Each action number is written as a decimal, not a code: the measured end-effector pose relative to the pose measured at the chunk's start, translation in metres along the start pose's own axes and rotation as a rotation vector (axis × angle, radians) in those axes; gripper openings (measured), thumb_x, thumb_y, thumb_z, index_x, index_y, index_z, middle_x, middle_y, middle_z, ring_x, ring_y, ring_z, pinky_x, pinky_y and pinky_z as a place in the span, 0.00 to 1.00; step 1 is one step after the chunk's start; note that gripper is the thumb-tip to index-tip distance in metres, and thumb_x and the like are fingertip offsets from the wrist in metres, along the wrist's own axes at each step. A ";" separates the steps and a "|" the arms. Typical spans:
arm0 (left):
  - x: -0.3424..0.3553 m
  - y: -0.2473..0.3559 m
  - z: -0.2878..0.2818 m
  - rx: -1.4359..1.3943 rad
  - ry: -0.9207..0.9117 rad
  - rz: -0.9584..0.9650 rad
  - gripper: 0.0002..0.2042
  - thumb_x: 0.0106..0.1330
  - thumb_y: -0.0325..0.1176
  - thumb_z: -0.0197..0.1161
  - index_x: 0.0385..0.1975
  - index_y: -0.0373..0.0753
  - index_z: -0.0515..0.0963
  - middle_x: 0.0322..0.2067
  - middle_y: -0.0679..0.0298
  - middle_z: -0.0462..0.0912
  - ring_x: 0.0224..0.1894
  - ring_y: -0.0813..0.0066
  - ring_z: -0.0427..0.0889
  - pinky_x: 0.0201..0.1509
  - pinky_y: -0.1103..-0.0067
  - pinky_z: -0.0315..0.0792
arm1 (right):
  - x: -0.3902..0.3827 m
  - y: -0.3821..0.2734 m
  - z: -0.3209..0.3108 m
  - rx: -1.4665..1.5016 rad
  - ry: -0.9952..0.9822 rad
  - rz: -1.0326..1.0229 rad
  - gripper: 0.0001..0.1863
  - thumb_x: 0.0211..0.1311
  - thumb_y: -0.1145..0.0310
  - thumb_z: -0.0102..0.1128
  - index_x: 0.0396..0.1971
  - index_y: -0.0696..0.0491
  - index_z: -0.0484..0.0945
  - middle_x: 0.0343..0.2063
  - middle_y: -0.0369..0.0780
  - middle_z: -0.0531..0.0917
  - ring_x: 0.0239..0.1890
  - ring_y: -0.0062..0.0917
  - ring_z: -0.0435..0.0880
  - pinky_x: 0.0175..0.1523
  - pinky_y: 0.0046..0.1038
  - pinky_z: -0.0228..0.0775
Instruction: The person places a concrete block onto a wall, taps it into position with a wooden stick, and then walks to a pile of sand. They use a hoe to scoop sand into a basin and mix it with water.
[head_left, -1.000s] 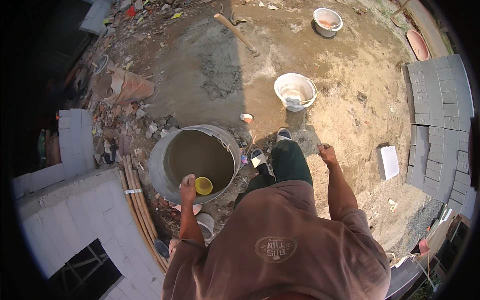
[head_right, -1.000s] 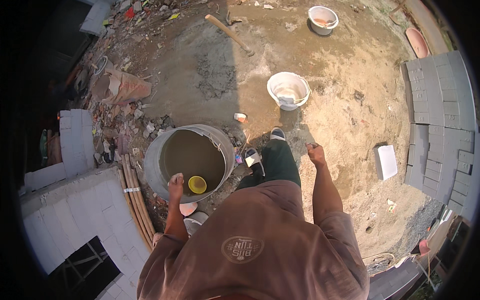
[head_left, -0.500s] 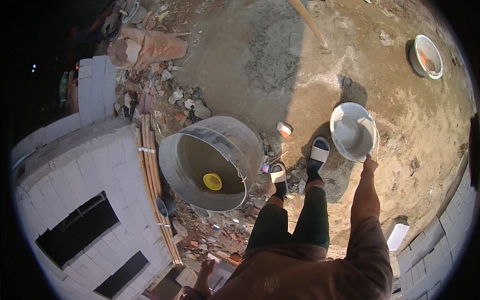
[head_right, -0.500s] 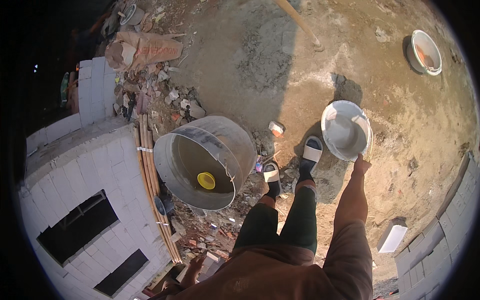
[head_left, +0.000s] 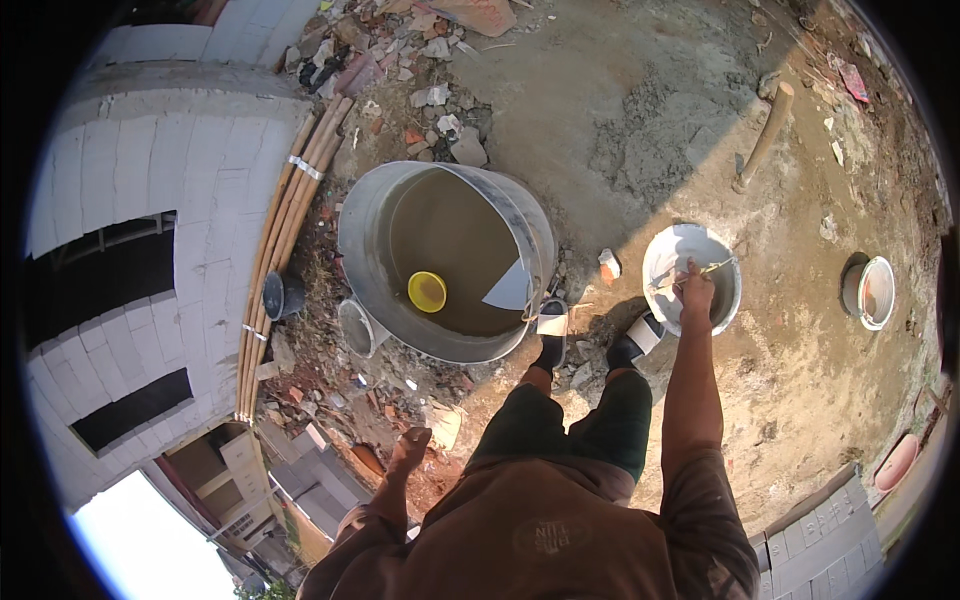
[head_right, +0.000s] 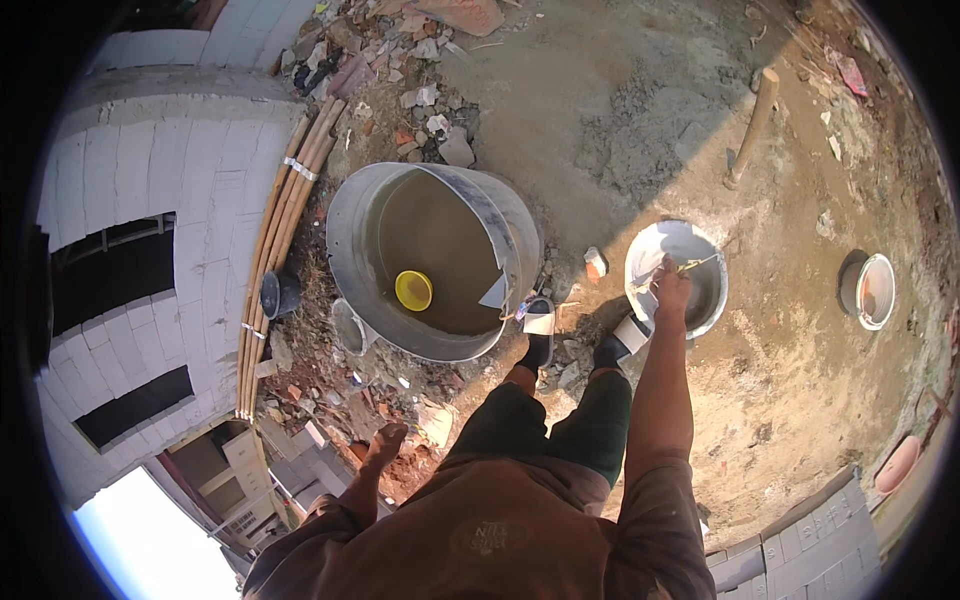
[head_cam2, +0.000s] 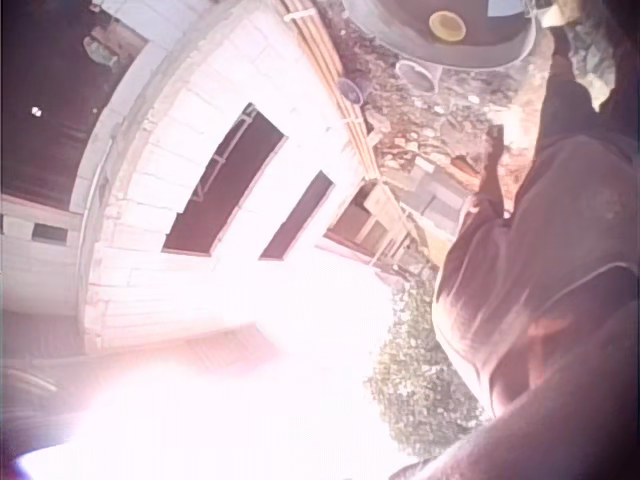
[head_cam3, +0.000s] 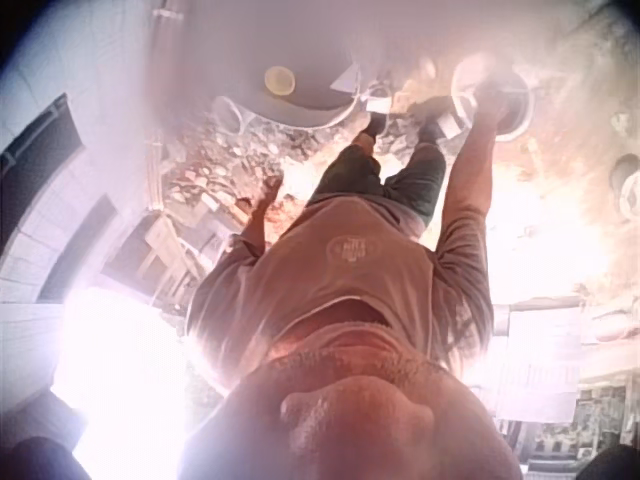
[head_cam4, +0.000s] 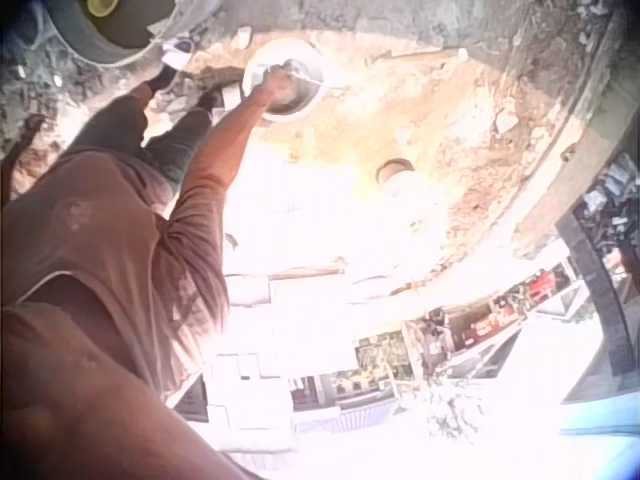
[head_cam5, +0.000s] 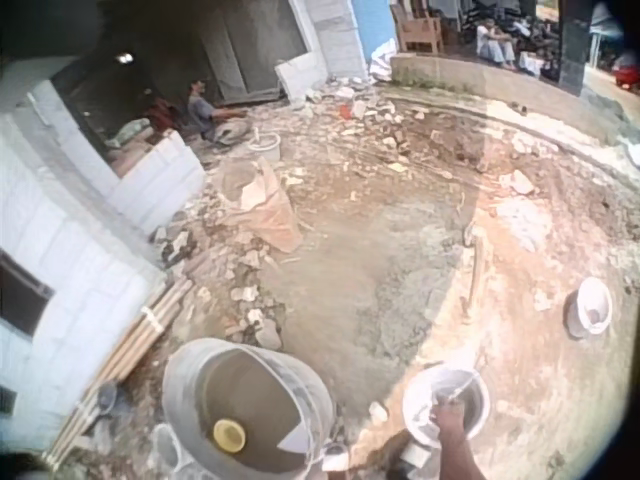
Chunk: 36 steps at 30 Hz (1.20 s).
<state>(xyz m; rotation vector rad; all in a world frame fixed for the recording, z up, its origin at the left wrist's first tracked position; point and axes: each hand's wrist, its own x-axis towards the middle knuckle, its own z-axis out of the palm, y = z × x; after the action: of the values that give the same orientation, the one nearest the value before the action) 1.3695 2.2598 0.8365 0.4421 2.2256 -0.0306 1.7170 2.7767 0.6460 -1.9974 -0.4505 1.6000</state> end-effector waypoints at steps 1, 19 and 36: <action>0.000 -0.010 0.001 -0.050 0.008 -0.019 0.16 0.64 0.46 0.55 0.40 0.39 0.78 0.37 0.53 0.81 0.42 0.56 0.80 0.44 0.70 0.73 | -0.010 -0.014 0.022 -0.027 -0.056 -0.037 0.15 0.61 0.60 0.58 0.36 0.57 0.71 0.23 0.37 0.78 0.25 0.20 0.76 0.27 0.22 0.69; -0.095 -0.155 0.102 -0.475 -0.099 -0.287 0.17 0.65 0.41 0.55 0.38 0.29 0.76 0.30 0.54 0.79 0.30 0.65 0.79 0.35 0.74 0.74 | -0.138 -0.056 0.309 -0.729 -0.565 -0.515 0.28 0.59 0.49 0.54 0.49 0.57 0.75 0.45 0.49 0.80 0.49 0.39 0.78 0.54 0.32 0.68; 0.115 0.580 -0.053 -0.067 0.140 0.975 0.19 0.66 0.44 0.54 0.42 0.31 0.76 0.42 0.50 0.79 0.46 0.55 0.77 0.51 0.69 0.69 | -0.119 -0.061 -0.354 -0.695 0.482 -0.102 0.20 0.63 0.53 0.49 0.34 0.56 0.80 0.35 0.52 0.81 0.43 0.43 0.80 0.47 0.38 0.71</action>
<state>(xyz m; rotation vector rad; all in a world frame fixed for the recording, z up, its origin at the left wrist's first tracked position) 1.4518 2.8476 0.8576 1.4655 1.9123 0.5961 2.0353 2.6872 0.8303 -2.7050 -0.9846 0.8985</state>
